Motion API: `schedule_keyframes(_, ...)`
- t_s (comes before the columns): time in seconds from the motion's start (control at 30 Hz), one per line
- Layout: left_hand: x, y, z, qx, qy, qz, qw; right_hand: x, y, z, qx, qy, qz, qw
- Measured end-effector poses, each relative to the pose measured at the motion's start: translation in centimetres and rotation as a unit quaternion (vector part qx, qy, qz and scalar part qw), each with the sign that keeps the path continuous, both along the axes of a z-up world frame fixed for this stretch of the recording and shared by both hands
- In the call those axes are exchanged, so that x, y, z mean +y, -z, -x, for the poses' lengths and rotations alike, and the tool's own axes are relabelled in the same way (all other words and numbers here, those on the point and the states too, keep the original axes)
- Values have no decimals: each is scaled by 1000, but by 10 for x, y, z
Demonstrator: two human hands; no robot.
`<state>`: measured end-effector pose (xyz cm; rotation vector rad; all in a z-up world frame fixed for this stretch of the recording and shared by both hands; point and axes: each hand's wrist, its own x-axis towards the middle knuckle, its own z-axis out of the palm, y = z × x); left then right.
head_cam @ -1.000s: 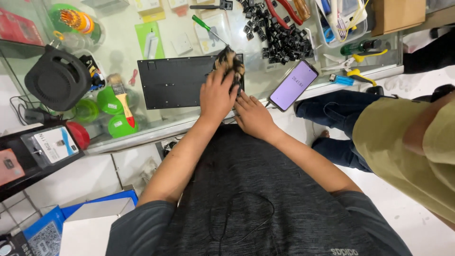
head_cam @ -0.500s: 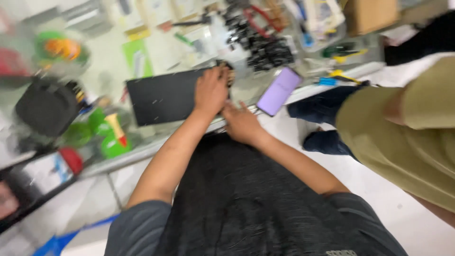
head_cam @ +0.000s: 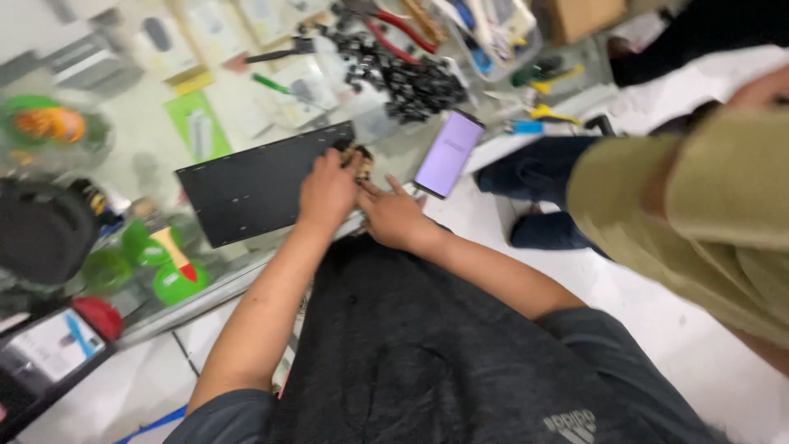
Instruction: Cleaning a computer component using a brush, cloth, and air blower on a repair bench.
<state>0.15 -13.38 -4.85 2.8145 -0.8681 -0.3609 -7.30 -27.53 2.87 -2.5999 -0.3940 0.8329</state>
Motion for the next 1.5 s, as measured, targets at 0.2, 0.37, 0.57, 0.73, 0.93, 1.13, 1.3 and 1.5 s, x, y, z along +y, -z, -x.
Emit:
schedule_keyframes(0.2, -11, 5, -6, -92, -44, 56, 993, 1, -15, -1, 16, -45, 23, 999)
schedule_keyframes(0.37, -2, 2, -13, 116, -171, 271, 940, -17, 32, 3, -9, 122, -130, 984)
schedule_keyframes(0.57, -4, -82, 39, 268, -120, 339, 894, -13, -44, 9, 141, 525, -531, 650)
schedule_keyframes(0.73, 36, -73, 30, 65, -75, 159, 982, -63, 45, 32, 16, 591, -484, 645)
schedule_keyframes(0.93, 76, -74, 23, 57, 29, -21, 998, -107, -11, 37, -61, 500, -240, 830)
schedule_keyframes(1.13, 92, -68, -18, 64, 84, -110, 988, -84, 27, 0, -155, 287, -36, 945)
schedule_keyframes(1.3, 96, -60, -31, 50, 116, -181, 975, -56, 77, -23, -187, 166, 48, 967)
schedule_keyframes(1.5, 103, -48, -29, -8, 131, -160, 978, -25, 93, -28, -205, 42, 282, 936)
